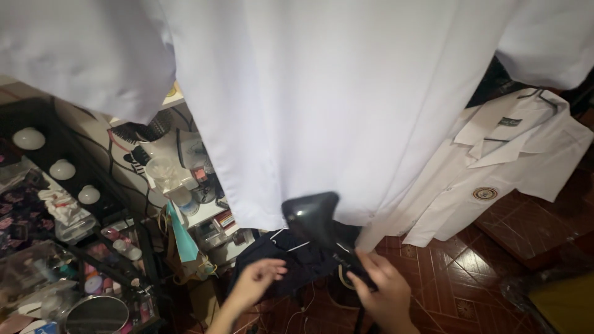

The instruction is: Use a handheld garment steamer to remove wrinkles from a white short-sleeved shirt.

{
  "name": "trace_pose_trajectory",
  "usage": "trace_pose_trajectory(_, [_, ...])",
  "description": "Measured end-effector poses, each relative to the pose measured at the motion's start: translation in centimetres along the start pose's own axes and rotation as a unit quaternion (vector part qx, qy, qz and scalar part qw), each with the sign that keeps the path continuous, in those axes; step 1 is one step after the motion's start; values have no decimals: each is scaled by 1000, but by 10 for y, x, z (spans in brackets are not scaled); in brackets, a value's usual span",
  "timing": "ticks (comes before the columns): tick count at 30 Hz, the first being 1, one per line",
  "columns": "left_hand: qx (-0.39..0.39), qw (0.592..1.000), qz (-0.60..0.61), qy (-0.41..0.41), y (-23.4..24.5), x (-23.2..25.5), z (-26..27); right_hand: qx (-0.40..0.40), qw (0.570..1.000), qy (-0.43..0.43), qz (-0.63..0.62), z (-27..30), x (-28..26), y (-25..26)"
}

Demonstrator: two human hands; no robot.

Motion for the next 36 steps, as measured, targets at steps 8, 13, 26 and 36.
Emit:
trace_pose_trajectory(8, [366,902,-178,-144,75,129,-10,-39,998,-30,-31,-12,-13,-17])
trace_pose_trajectory(13, [321,913,-85,-240,45,180,-33,-101,995,-24,-16,11,8,-27])
trace_pose_trajectory(26, [357,904,-126,-201,45,161,-37,-68,990,-115,40,8,47,-5])
trace_pose_trajectory(36, [373,897,-131,-199,48,163,-14,-44,983,-114,-134,-14,51,-2])
Point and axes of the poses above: each hand's wrist, its own z-axis away from the middle knuckle, its own y-axis out of the back of the hand, x = y × z, the point moved 5 cm from there along -z, towards the middle knuckle, and after that the axes turned 15 degrees about -y, right-handed, at the moved point
